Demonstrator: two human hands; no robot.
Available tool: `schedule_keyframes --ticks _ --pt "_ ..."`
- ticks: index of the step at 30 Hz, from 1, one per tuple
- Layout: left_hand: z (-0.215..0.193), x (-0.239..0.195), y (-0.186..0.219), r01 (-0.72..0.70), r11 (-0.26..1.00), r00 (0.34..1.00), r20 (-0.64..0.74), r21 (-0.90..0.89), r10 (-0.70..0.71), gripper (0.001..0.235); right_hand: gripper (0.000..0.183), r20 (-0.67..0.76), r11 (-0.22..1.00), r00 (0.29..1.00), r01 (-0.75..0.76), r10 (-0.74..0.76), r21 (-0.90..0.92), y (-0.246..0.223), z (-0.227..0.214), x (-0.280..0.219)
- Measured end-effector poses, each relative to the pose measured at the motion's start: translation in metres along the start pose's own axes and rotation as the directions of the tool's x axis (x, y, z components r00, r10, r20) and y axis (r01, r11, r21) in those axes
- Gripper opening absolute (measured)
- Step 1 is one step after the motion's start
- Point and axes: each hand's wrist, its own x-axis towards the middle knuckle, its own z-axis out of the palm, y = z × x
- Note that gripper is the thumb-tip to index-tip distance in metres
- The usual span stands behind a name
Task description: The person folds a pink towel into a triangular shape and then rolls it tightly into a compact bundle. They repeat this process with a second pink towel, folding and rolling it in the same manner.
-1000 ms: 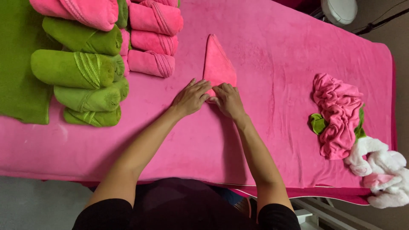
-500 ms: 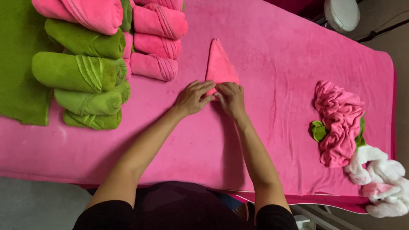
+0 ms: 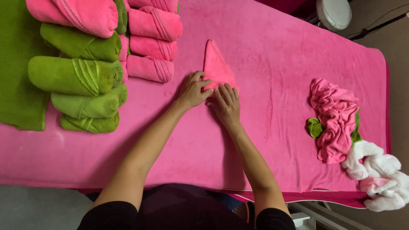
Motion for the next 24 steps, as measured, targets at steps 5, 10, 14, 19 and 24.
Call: schedule_keyframes --ticks 5,10,14,19,24 --pt "-0.007 0.014 0.004 0.128 0.992 0.992 0.015 -0.009 -0.128 0.036 0.053 0.076 0.999 0.997 -0.01 0.013 -0.051 0.026 0.021 0.018" --pt "-0.009 0.022 0.012 0.211 0.976 0.976 -0.049 -0.049 -0.213 0.033 0.042 0.295 0.998 0.954 -0.058 0.048 0.025 0.062 0.033 0.043" --pt "0.013 0.039 0.003 0.335 0.941 0.935 -0.114 -0.035 -0.337 0.029 0.038 0.491 0.994 0.865 -0.109 0.099 -0.008 0.074 0.029 0.056" --pt "0.026 0.048 -0.014 0.433 0.899 0.891 -0.12 -0.057 -0.437 0.03 0.055 0.298 0.997 0.953 -0.031 0.051 -0.07 0.036 0.012 0.06" --pt "0.007 0.054 -0.006 0.522 0.84 0.85 0.004 -0.147 -0.528 0.044 0.081 0.28 0.996 0.96 0.002 0.022 -0.084 0.038 0.028 0.064"
